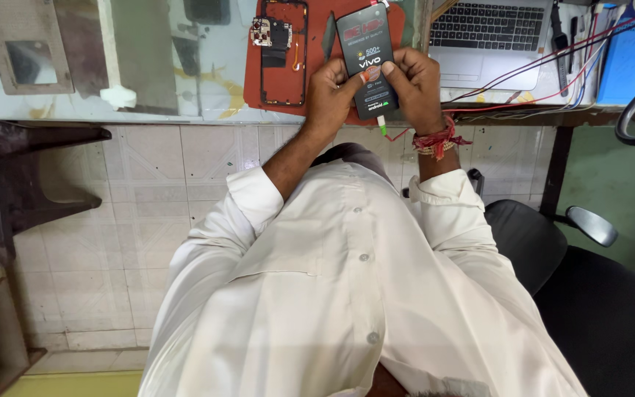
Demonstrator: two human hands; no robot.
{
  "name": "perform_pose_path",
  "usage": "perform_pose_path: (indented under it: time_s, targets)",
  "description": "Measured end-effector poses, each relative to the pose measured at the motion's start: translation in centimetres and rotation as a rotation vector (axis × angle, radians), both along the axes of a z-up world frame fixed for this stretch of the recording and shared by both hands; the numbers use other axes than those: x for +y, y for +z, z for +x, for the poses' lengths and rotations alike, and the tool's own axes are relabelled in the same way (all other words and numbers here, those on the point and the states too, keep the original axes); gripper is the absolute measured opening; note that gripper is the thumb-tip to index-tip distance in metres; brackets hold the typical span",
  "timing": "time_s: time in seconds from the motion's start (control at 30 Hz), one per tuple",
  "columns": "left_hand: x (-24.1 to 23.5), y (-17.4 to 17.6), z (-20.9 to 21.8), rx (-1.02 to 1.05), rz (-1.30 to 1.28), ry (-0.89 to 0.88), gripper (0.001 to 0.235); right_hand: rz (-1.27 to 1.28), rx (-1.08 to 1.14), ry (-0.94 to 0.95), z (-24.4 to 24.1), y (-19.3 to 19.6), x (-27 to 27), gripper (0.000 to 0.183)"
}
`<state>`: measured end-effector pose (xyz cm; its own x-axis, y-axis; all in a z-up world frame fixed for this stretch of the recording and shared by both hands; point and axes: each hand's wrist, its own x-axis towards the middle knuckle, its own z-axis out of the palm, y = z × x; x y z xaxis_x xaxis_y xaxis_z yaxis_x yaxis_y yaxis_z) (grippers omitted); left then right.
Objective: The person holds a smartphone connected to a power source and repeatedly taps the screen to navigate menus. The person also briefly handles a disassembled phone frame on the workbench.
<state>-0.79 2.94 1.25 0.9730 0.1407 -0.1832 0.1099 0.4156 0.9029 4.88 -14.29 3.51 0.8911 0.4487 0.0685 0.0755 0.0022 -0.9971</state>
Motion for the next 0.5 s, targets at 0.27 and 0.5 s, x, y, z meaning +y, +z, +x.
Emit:
perform_pose_path:
  time_s: [0.27, 0.5]
  targets:
    - [0.0, -0.4, 0.1, -0.051, 0.028, 0.023, 0.013, 0.009, -0.026, -0.003, 0.2, -1.1, -0.3, 0.011]
    - [0.1, -0.2, -0.3, -0.027, 0.027, -0.002, 0.011, 0.003, -0.066, 0.021, 0.3, -1.4, -0.4, 0.012]
